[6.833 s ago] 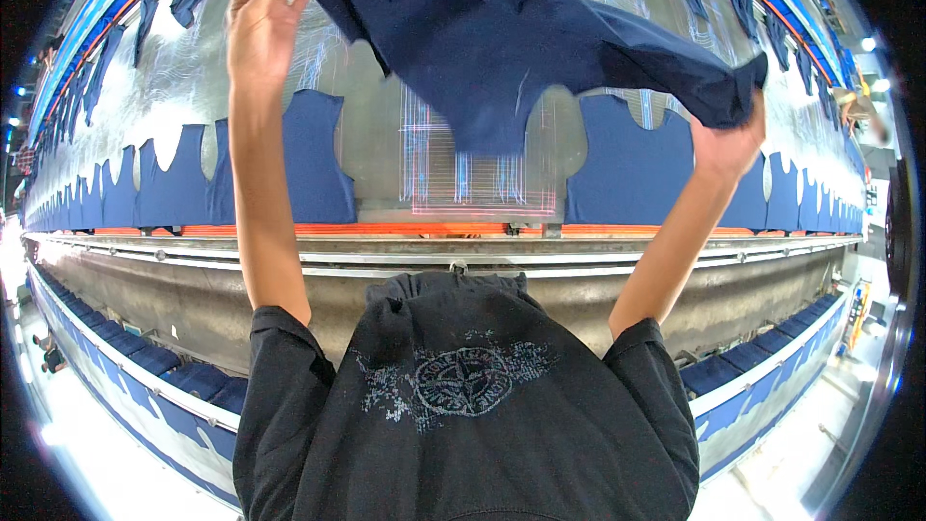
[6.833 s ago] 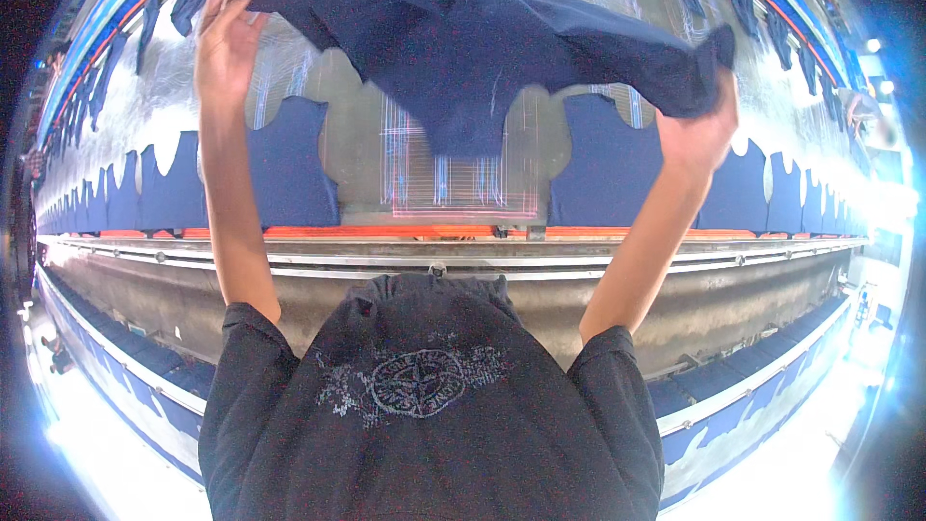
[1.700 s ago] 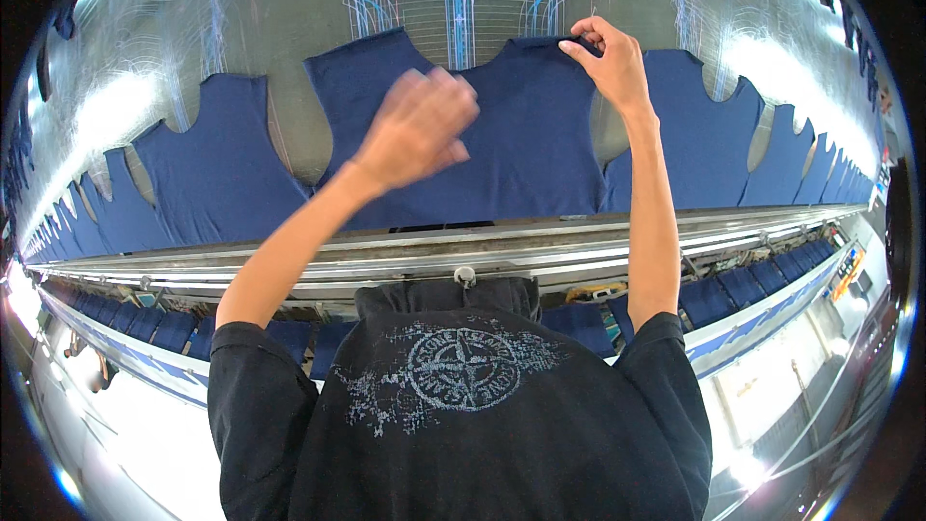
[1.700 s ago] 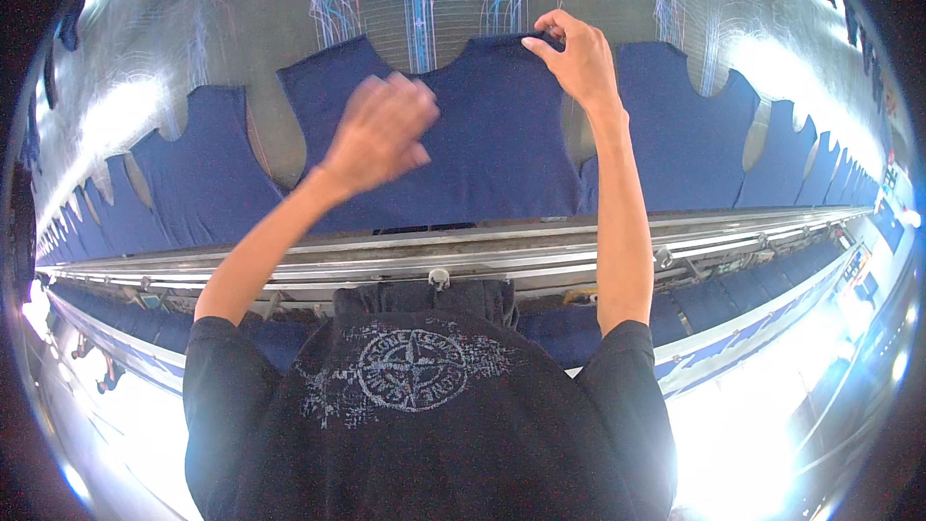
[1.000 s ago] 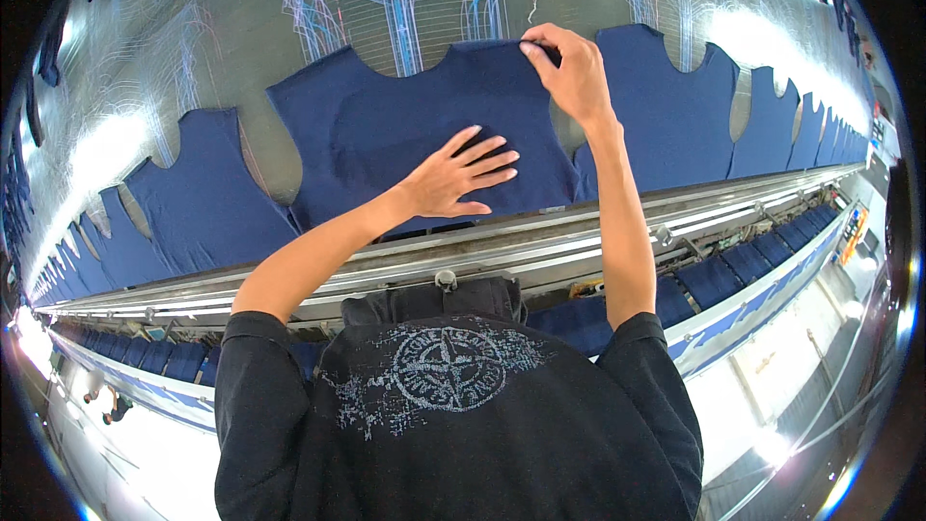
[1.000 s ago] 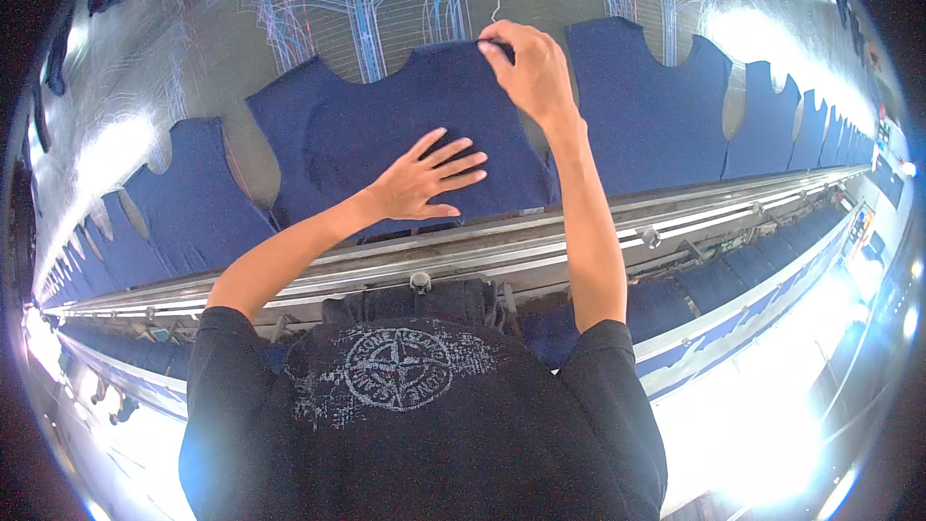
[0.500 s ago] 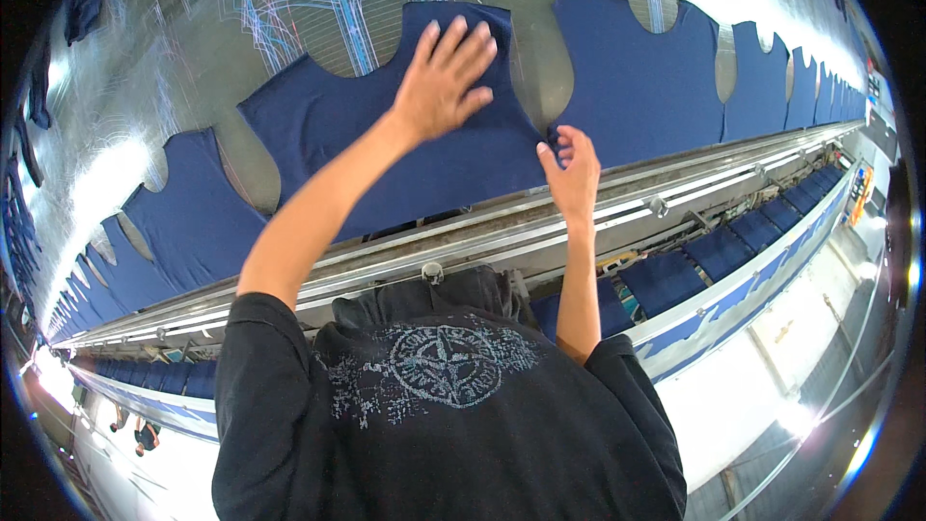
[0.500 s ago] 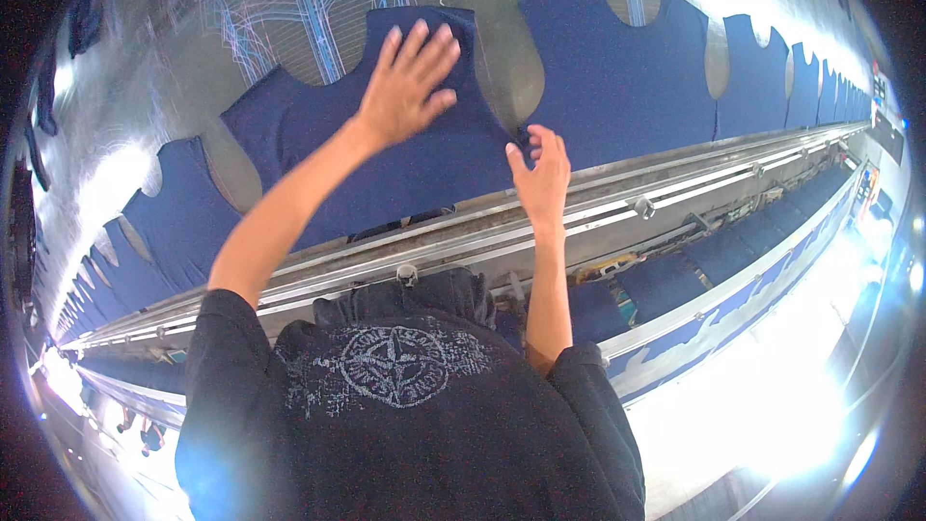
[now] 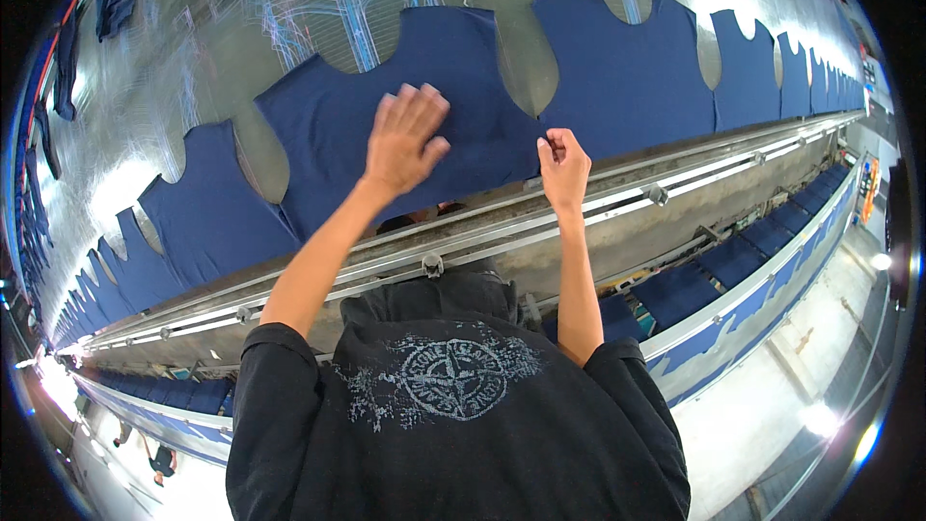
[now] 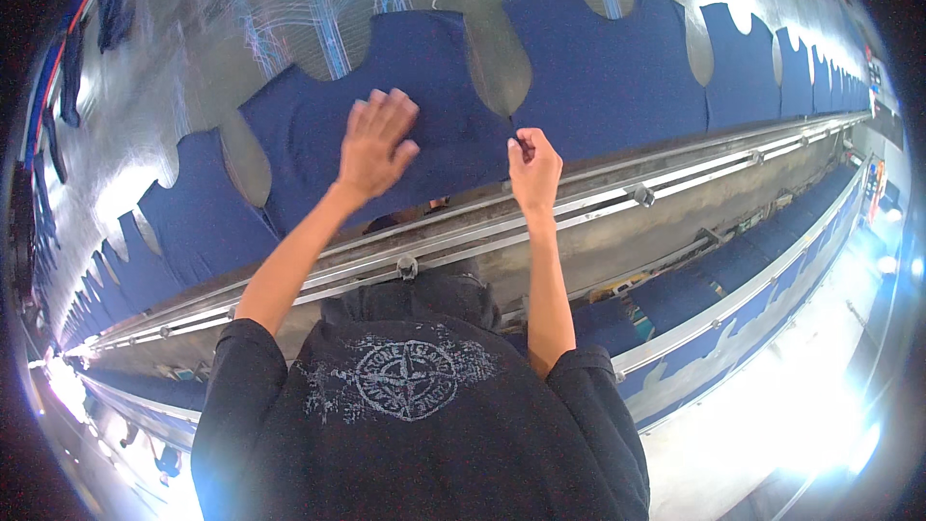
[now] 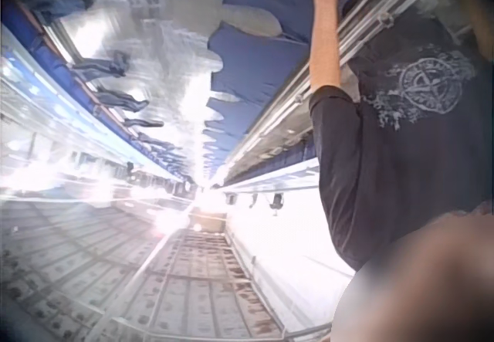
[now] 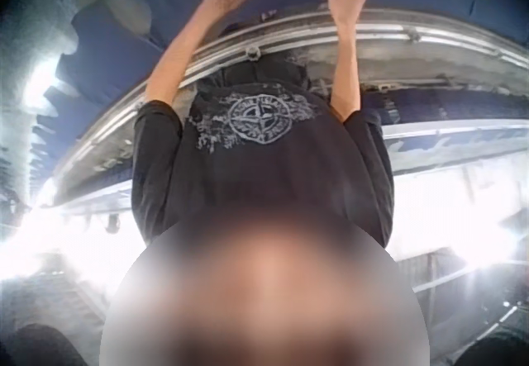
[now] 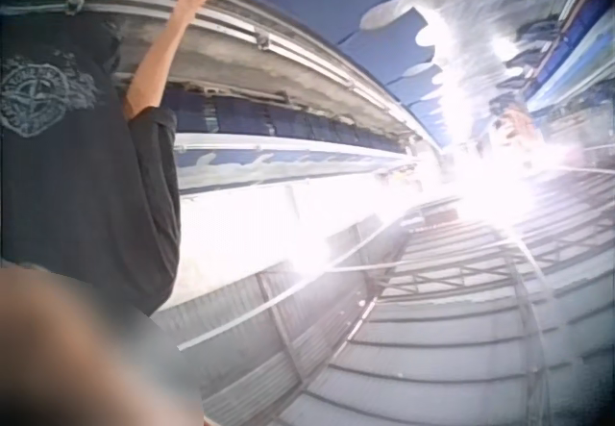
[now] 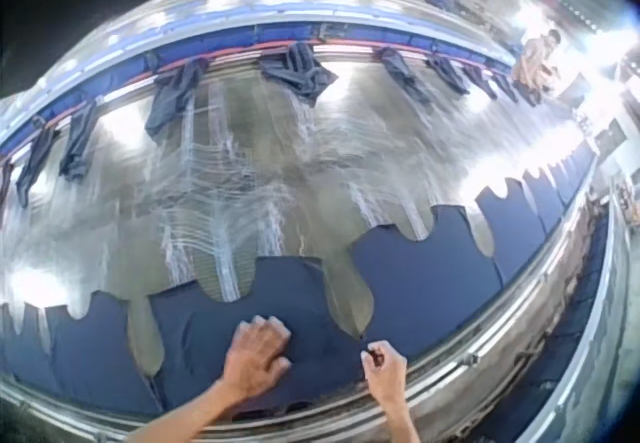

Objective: The person arranges blue fabric pieces on a conveyor table, then sands a wooden block and applies glue to a screen printing frame. The person handles a white cloth and various tools during the process.

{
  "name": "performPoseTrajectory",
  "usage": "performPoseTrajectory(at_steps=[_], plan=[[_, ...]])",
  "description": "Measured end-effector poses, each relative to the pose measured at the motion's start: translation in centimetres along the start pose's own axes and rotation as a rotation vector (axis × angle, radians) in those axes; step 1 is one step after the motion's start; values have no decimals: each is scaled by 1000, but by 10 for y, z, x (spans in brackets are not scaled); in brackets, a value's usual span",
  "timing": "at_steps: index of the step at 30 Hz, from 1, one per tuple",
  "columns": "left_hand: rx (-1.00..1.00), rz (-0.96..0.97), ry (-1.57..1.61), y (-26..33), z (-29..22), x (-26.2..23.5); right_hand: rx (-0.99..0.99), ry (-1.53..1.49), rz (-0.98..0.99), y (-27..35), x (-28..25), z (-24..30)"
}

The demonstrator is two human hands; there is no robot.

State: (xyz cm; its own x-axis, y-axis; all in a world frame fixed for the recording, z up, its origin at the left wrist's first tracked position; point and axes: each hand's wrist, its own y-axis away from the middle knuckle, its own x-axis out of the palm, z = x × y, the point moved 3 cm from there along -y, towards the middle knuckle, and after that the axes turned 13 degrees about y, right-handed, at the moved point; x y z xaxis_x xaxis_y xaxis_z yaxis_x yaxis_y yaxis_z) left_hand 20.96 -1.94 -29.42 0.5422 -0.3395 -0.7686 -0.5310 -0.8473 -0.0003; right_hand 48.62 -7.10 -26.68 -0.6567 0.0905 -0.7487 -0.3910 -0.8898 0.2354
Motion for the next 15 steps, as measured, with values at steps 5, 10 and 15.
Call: performPoseTrajectory(at_steps=[5,10,15], plan=[[-157,-184,-182,2,40,-13,-461,-78,68,55,29,90],[-143,5,-840,4,71,11,-640,-231,208,103,90,145],[86,-354,7,22,104,15,-595,-274,294,112,126,121]])
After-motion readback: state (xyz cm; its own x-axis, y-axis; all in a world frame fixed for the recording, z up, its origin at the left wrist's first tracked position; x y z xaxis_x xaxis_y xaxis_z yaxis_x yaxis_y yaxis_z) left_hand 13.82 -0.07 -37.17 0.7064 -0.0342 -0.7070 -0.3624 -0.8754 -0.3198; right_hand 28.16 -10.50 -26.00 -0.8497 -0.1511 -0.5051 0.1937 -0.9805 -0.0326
